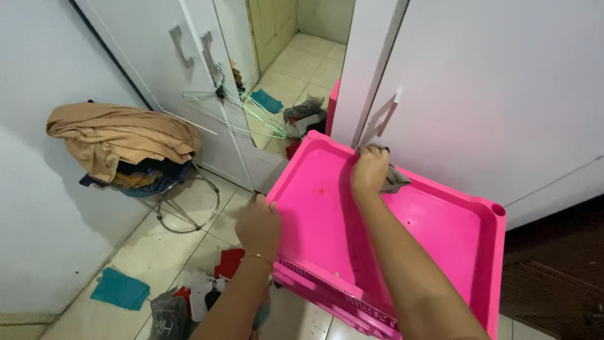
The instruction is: The person assembles a pink plastic storage shelf by inserting vertical poles into basket frames, stacking baskets, and placing a top tray. The person then wipes the top tray with a cloth and briefly handles a small pile of folded cloths on the floor.
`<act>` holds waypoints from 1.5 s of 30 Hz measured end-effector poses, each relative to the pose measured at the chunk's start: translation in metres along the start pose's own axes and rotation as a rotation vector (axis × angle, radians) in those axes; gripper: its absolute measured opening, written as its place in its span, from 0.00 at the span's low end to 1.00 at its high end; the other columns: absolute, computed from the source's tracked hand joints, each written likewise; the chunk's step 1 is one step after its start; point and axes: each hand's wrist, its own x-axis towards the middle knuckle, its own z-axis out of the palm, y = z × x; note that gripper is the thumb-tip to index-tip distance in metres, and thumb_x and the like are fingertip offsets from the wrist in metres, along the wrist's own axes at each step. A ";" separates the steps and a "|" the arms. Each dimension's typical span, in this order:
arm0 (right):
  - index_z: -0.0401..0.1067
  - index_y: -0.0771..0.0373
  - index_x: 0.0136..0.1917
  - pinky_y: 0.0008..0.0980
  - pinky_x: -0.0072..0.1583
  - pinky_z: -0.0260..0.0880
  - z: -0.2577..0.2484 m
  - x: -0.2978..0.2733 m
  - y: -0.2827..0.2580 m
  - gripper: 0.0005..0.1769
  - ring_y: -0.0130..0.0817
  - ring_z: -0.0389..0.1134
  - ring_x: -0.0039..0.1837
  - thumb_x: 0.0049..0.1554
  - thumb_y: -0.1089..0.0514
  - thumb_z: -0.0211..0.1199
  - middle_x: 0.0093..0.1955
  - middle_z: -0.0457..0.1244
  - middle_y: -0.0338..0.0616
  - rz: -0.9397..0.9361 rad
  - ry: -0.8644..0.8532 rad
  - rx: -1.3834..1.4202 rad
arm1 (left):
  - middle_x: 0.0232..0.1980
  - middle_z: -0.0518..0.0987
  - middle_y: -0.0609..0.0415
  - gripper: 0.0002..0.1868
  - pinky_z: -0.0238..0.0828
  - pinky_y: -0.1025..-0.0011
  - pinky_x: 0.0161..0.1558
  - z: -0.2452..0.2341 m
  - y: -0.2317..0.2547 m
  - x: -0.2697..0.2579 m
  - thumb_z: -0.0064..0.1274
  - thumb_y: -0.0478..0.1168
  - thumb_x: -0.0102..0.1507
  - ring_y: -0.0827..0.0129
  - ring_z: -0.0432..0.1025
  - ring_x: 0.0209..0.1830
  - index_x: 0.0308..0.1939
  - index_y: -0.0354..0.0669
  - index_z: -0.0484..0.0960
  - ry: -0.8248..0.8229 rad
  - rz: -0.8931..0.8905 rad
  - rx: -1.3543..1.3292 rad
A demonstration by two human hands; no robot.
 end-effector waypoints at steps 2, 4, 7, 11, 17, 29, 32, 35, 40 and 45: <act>0.82 0.62 0.50 0.41 0.64 0.66 0.018 0.007 -0.013 0.14 0.48 0.67 0.60 0.56 0.64 0.58 0.55 0.71 0.49 -0.051 0.005 0.086 | 0.28 0.77 0.55 0.16 0.74 0.63 0.31 0.001 0.001 0.001 0.43 0.52 0.71 0.63 0.75 0.30 0.38 0.46 0.76 -0.076 -0.018 0.005; 0.82 0.61 0.52 0.40 0.66 0.66 0.034 0.011 -0.027 0.15 0.47 0.67 0.63 0.56 0.64 0.57 0.56 0.71 0.48 -0.078 0.002 0.161 | 0.28 0.77 0.54 0.16 0.74 0.62 0.33 0.002 0.002 0.002 0.43 0.52 0.72 0.62 0.76 0.30 0.39 0.45 0.77 -0.081 -0.019 0.009; 0.80 0.62 0.58 0.38 0.68 0.65 0.049 0.011 -0.045 0.19 0.46 0.66 0.66 0.56 0.65 0.55 0.60 0.70 0.48 -0.166 -0.008 0.184 | 0.27 0.78 0.53 0.15 0.73 0.59 0.34 0.004 -0.003 0.005 0.46 0.51 0.69 0.60 0.75 0.30 0.39 0.45 0.77 0.021 0.000 0.011; 0.75 0.65 0.66 0.38 0.68 0.65 0.016 0.013 -0.028 0.25 0.46 0.64 0.68 0.56 0.66 0.54 0.66 0.67 0.50 -0.509 -0.128 0.009 | 0.27 0.77 0.53 0.16 0.74 0.59 0.34 0.009 -0.002 0.000 0.46 0.52 0.69 0.61 0.76 0.30 0.37 0.44 0.77 0.007 -0.030 -0.057; 0.76 0.50 0.64 0.41 0.63 0.67 -0.038 0.052 -0.023 0.20 0.51 0.68 0.59 0.66 0.61 0.48 0.61 0.67 0.47 0.047 -0.677 0.132 | 0.27 0.77 0.54 0.16 0.75 0.60 0.30 0.001 0.004 0.002 0.45 0.52 0.70 0.61 0.76 0.29 0.39 0.46 0.76 -0.029 -0.060 -0.053; 0.78 0.63 0.54 0.45 0.63 0.68 0.021 0.005 -0.074 0.22 0.49 0.69 0.61 0.49 0.74 0.54 0.61 0.69 0.52 -0.483 -0.176 0.302 | 0.25 0.76 0.53 0.16 0.72 0.58 0.29 0.002 -0.001 -0.005 0.43 0.51 0.68 0.59 0.74 0.26 0.35 0.46 0.78 0.139 0.015 -0.100; 0.78 0.62 0.53 0.46 0.62 0.68 0.009 0.015 -0.074 0.21 0.50 0.70 0.58 0.49 0.73 0.54 0.60 0.70 0.52 -0.585 -0.225 0.383 | 0.26 0.75 0.53 0.20 0.72 0.58 0.29 0.003 0.000 -0.005 0.38 0.51 0.69 0.60 0.74 0.26 0.32 0.45 0.78 0.185 0.030 -0.163; 0.80 0.59 0.53 0.47 0.60 0.68 0.000 0.016 -0.090 0.19 0.52 0.70 0.53 0.53 0.71 0.55 0.54 0.70 0.53 -0.399 -0.441 0.298 | 0.29 0.76 0.51 0.29 0.77 0.58 0.32 0.006 -0.005 -0.003 0.29 0.54 0.74 0.57 0.74 0.27 0.34 0.42 0.79 -0.025 -0.175 -0.330; 0.80 0.61 0.48 0.44 0.56 0.69 -0.024 -0.039 -0.129 0.17 0.50 0.71 0.48 0.49 0.70 0.56 0.50 0.72 0.51 -0.542 -0.350 0.525 | 0.53 0.79 0.41 0.33 0.70 0.53 0.54 0.013 -0.015 0.002 0.18 0.53 0.75 0.54 0.72 0.49 0.60 0.39 0.78 0.263 -0.136 -0.836; 0.80 0.64 0.51 0.40 0.52 0.67 -0.085 -0.101 -0.165 0.16 0.43 0.72 0.44 0.52 0.69 0.57 0.49 0.72 0.49 -0.546 -0.469 0.714 | 0.80 0.51 0.42 0.33 0.57 0.56 0.70 0.003 -0.018 0.000 0.19 0.54 0.71 0.52 0.49 0.77 0.75 0.41 0.57 0.207 -0.362 -1.532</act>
